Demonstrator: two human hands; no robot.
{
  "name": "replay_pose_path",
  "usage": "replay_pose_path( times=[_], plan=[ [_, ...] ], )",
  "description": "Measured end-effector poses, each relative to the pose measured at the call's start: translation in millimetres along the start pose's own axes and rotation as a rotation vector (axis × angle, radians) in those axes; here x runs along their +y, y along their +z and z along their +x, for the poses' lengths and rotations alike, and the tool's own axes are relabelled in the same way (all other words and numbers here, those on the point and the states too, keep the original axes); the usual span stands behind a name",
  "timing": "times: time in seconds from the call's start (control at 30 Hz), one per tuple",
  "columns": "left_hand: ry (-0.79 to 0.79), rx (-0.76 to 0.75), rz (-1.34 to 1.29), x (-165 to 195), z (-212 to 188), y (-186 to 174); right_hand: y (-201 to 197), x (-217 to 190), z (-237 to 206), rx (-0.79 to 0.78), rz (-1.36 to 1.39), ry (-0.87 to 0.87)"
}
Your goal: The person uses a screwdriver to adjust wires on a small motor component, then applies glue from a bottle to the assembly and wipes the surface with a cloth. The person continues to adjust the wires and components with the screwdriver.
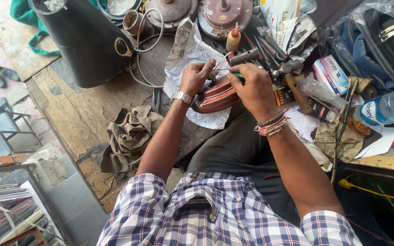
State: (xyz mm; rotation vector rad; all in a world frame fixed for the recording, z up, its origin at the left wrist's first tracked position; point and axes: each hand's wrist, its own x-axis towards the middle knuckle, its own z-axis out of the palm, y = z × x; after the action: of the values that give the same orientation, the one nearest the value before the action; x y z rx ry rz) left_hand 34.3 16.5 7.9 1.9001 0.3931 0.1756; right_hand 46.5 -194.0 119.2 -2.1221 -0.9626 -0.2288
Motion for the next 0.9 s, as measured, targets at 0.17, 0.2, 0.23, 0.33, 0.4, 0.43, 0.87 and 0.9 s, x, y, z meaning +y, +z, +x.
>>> replay_pose_path(
  times=[0.17,0.2,0.23,0.33,0.4,0.43,0.87,0.9],
  plan=[
    [-0.015,-0.009,-0.018,1.1,1.0,-1.9,6.5,-0.9,-0.6,-0.006,0.004,0.028],
    [-0.013,-0.013,-0.021,1.2,1.4,-2.6,8.1,-0.8,0.0,-0.006,0.004,0.028],
    [-0.012,-0.017,-0.024,1.2,1.4,-2.8,9.2,-0.5,-0.2,-0.005,0.003,0.019],
    [-0.014,-0.024,-0.038,0.6,2.1,-2.7,11.8,0.6,0.6,-0.005,-0.007,-0.001],
    [-0.017,-0.025,-0.048,-0.1,3.1,-2.4,12.7,1.4,1.5,-0.011,-0.019,-0.005],
    [-0.017,-0.025,-0.052,-0.4,3.6,-2.1,13.0,1.6,1.6,-0.013,-0.021,-0.005],
    [-0.006,-0.017,-0.046,-3.7,6.0,-2.0,14.4,-5.8,7.2,-0.036,-0.209,-0.097],
    [-0.014,-0.014,-0.022,-4.5,6.6,-2.0,14.3,-6.7,8.4,-0.032,-0.224,-0.096]
  ],
)
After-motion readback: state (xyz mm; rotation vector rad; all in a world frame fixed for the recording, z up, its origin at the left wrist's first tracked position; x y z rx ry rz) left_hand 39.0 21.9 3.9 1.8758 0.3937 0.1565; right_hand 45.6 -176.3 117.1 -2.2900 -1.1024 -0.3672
